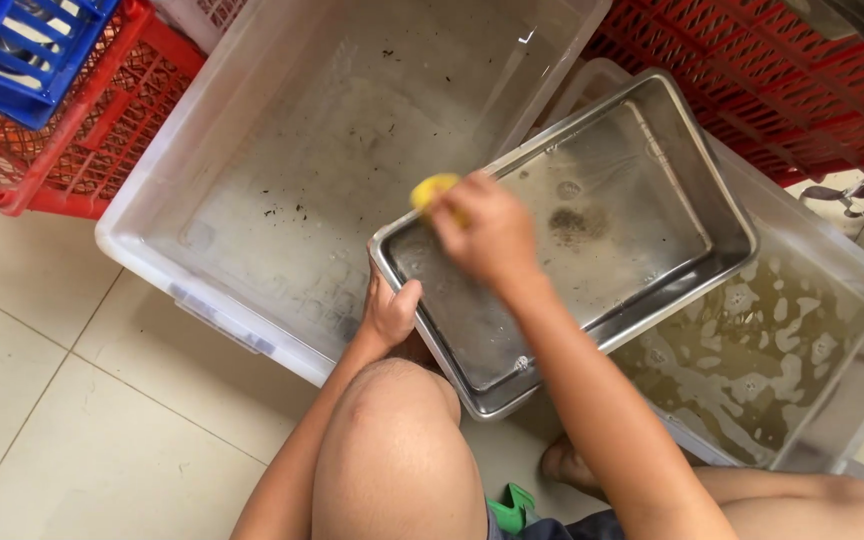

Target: Scrubbing a metal tray with a sponge in a basin of soapy water

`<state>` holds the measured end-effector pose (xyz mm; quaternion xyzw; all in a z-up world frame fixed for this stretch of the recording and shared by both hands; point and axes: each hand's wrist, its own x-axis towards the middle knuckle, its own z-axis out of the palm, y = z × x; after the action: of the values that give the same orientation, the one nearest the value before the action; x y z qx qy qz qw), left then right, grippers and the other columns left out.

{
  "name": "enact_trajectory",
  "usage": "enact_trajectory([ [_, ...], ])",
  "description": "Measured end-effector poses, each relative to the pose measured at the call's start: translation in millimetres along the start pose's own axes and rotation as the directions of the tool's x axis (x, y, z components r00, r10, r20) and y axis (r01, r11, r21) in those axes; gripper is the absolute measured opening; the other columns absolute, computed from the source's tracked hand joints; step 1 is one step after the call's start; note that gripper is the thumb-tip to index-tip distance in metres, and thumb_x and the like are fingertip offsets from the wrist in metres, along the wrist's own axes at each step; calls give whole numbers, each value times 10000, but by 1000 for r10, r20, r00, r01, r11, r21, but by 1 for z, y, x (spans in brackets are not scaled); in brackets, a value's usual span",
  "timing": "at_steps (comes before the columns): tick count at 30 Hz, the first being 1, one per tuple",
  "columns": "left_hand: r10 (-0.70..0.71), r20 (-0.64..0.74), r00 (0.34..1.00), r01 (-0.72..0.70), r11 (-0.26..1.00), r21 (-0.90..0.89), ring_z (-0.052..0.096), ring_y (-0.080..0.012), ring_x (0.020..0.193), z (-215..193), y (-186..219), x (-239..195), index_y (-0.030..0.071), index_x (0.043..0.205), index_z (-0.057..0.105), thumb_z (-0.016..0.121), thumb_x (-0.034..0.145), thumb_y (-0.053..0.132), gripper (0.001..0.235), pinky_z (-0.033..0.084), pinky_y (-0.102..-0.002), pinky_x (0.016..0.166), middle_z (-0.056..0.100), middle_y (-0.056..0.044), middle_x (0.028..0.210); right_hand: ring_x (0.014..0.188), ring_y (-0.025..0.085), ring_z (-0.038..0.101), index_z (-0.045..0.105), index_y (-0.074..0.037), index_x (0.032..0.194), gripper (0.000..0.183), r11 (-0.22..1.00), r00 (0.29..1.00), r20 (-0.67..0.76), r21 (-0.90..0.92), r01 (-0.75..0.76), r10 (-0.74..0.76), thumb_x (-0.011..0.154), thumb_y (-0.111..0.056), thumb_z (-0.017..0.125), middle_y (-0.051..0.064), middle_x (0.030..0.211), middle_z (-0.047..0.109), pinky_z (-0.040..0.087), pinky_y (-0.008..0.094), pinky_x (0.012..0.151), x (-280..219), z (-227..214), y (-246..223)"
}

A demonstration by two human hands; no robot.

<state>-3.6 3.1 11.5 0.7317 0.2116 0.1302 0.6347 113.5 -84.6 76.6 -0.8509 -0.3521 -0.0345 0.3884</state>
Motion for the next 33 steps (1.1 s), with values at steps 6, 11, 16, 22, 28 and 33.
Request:
enact_trajectory([
  [6,1,-4,1000,0,1000,14,361,-385,1106,-1,-1,0,-32,1181,281,481,558,106,669,195,-469,978,376,-266,1084,660,282,581,622,-159,717,21,987,964,-231,-66,-147,128,734,-153,633,51,680,540,475,330,570,7,0,34],
  [11,-14,23,1000,15,999,-40,351,-362,1109,3,-3,4,-26,1216,245,480,542,102,725,175,-461,994,357,-241,1140,640,263,571,604,-164,688,40,994,995,-17,45,103,-103,693,-194,629,44,686,540,472,349,572,-8,21,-23],
  [16,-72,21,997,73,994,-86,338,-332,1112,0,-6,-5,-18,1260,198,480,521,98,799,150,-450,1015,333,-209,1212,630,239,570,590,-167,686,79,990,989,-128,-130,51,-68,741,-215,621,17,661,520,472,304,572,7,-3,33],
  [22,-54,16,998,54,999,-4,306,-322,1178,2,-5,-5,-14,1255,241,494,517,91,787,129,-446,1016,303,-223,1263,694,244,592,603,-147,780,85,940,923,-386,-315,-132,0,770,-181,680,37,769,548,479,320,587,35,-46,119],
  [28,-49,-71,996,40,992,-122,451,-246,931,4,14,-4,28,1107,305,422,518,65,603,330,-348,900,456,-120,1015,734,237,546,591,-155,748,62,939,870,-449,-165,-303,202,786,-194,560,29,773,578,413,343,630,23,-4,74],
  [33,-4,-75,997,-3,995,-100,447,-237,941,4,10,-7,-17,1126,278,388,524,71,618,372,-335,863,433,-148,1044,559,196,507,575,-106,799,82,999,996,-83,34,18,-15,793,-188,582,17,733,494,396,305,432,-15,19,-14],
])
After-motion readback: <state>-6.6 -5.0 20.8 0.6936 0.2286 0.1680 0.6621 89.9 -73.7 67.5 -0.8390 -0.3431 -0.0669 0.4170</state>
